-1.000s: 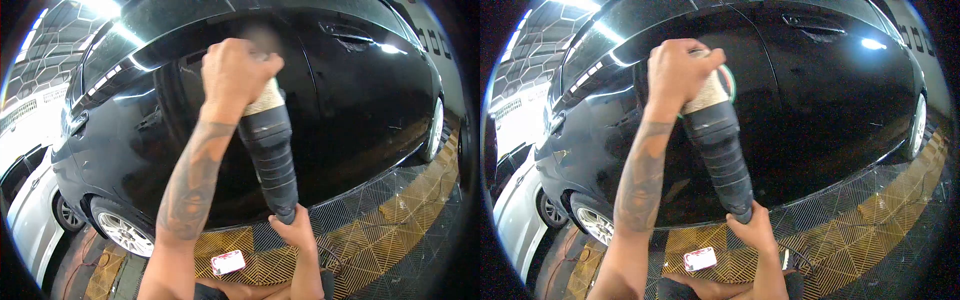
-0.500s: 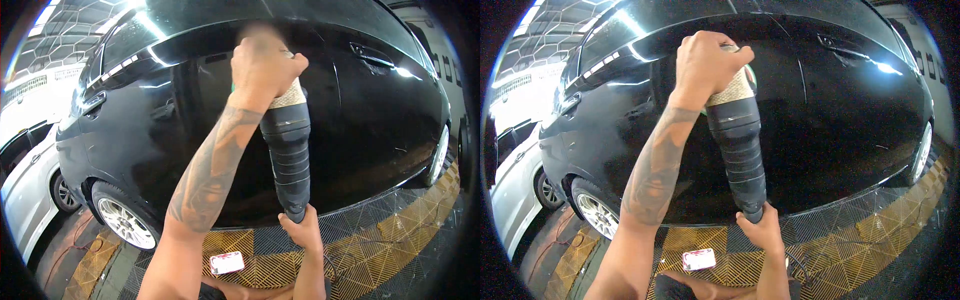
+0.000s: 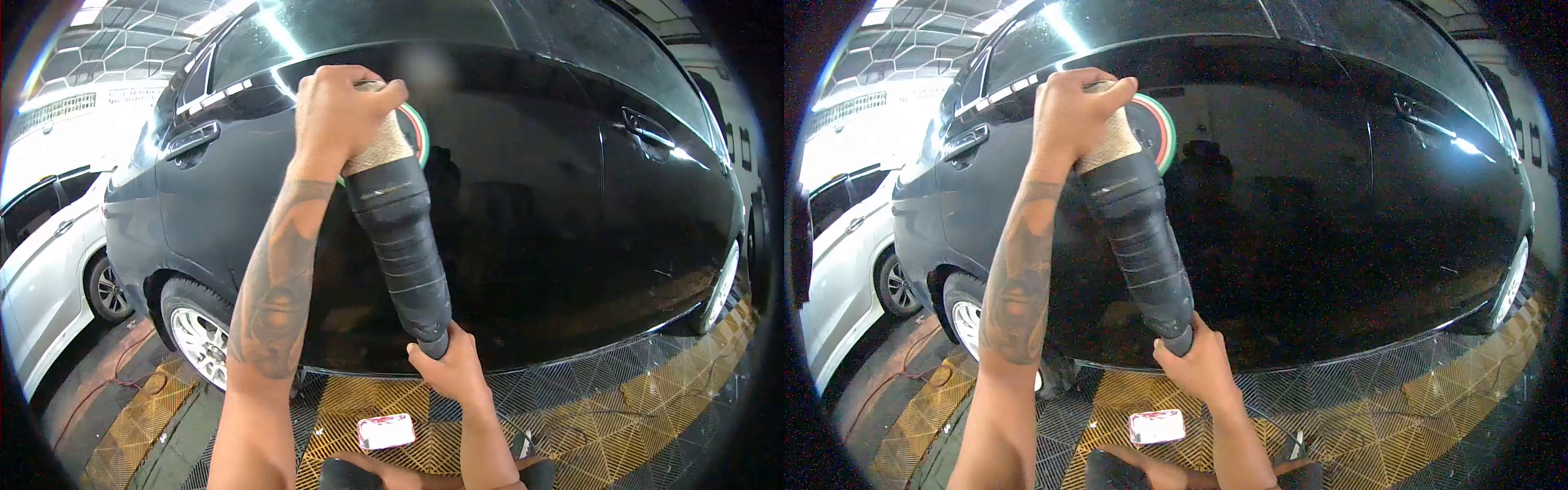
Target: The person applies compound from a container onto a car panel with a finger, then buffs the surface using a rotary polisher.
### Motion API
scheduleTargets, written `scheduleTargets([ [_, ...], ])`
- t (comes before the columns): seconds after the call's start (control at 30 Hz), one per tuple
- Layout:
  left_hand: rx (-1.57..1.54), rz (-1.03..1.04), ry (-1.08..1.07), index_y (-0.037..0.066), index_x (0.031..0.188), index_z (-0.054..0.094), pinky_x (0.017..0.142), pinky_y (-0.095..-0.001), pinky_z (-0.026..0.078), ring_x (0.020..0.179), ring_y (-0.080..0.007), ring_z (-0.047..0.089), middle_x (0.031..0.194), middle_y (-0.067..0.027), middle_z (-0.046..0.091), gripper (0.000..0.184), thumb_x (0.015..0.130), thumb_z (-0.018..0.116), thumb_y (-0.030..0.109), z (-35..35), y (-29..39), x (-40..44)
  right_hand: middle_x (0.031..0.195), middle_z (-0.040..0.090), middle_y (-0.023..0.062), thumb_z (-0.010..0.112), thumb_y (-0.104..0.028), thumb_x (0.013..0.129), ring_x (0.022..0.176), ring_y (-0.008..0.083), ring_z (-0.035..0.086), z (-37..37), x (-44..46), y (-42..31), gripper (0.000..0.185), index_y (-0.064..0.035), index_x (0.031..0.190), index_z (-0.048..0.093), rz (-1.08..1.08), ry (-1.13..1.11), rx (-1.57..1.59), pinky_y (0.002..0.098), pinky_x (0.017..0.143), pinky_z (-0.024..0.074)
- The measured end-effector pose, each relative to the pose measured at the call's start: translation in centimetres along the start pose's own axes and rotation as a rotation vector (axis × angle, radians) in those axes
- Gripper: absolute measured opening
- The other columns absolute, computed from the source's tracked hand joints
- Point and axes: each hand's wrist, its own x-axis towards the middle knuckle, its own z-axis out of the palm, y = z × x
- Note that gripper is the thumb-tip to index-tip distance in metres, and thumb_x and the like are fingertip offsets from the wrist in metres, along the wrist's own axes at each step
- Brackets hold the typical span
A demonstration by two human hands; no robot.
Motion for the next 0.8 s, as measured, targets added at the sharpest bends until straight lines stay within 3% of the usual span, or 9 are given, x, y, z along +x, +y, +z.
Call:
scheduleTargets([
  [0.03, -0.003, -0.005, 0.007, 0.005, 0.090, 0.080, 0.074, -0.0385, 0.057, 0.074, -0.0295, 0.074, 0.077, -0.0182, 0.074, 0.045, 0.077, 0.076, 0.048, -0.6, -0.7, 0.1, 0.079, 0.070, 0.0123, 0.077, -0.022, 0.078, 0.074, 0.0178, 0.066, 0.6, 0.2, -0.2, 0.038, 0.0057, 0.102, 0.064, 0.000, 0.000, -0.001, 0.0367, 0.073, 0.0546],
  [0.1, 0.020, 0.009, -0.001, 0.005, 0.091, 0.080, 0.075, -0.0377, 0.056, 0.075, -0.0288, 0.074, 0.078, -0.0179, 0.074, 0.047, 0.078, 0.076, 0.050, -1.8, -2.6, 0.3, 0.090, 0.073, 0.0257, 0.073, -0.022, 0.079, 0.085, 0.0392, 0.074, 1.7, 0.7, -0.4, 0.045, 0.0050, 0.114, 0.063, -0.049, -0.048, -0.036, 0.0427, 0.080, 0.0565],
  [0.13, 0.040, 0.010, 0.003, 0.004, 0.091, 0.079, 0.075, -0.0372, 0.056, 0.075, -0.0284, 0.074, 0.078, -0.0174, 0.074, 0.048, 0.078, 0.076, 0.050, -2.4, -3.3, 0.4, 0.091, 0.072, 0.0272, 0.073, -0.023, 0.079, 0.086, 0.0415, 0.073, 2.4, 0.9, -0.5, 0.046, 0.0054, 0.114, 0.062, -0.087, -0.042, -0.032, 0.0437, 0.081, 0.0564],
  [0.53, 0.105, -0.096, 0.038, 0.000, 0.094, 0.079, 0.075, -0.0318, 0.053, 0.074, -0.0173, 0.070, 0.079, -0.0112, 0.075, 0.043, 0.083, 0.075, 0.041, -8.7, -11.0, -2.6, 0.093, 0.070, 0.0331, 0.071, -0.032, 0.079, 0.090, 0.0500, 0.069, 8.9, 2.0, 0.1, 0.062, 0.0097, 0.123, 0.057, -0.106, -0.200, -0.112, 0.0516, 0.086, 0.0547],
  [0.8, 0.083, -0.171, 0.015, -0.002, 0.094, 0.078, 0.073, -0.0295, 0.052, 0.074, -0.0143, 0.068, 0.078, -0.0095, 0.074, 0.042, 0.083, 0.076, 0.039, -7.8, -9.0, -4.9, 0.094, 0.070, 0.0324, 0.072, -0.031, 0.078, 0.091, 0.0498, 0.068, 8.3, 0.4, 1.8, 0.057, 0.0058, 0.120, 0.058, -0.075, -0.166, -0.110, 0.0520, 0.086, 0.0544],
])
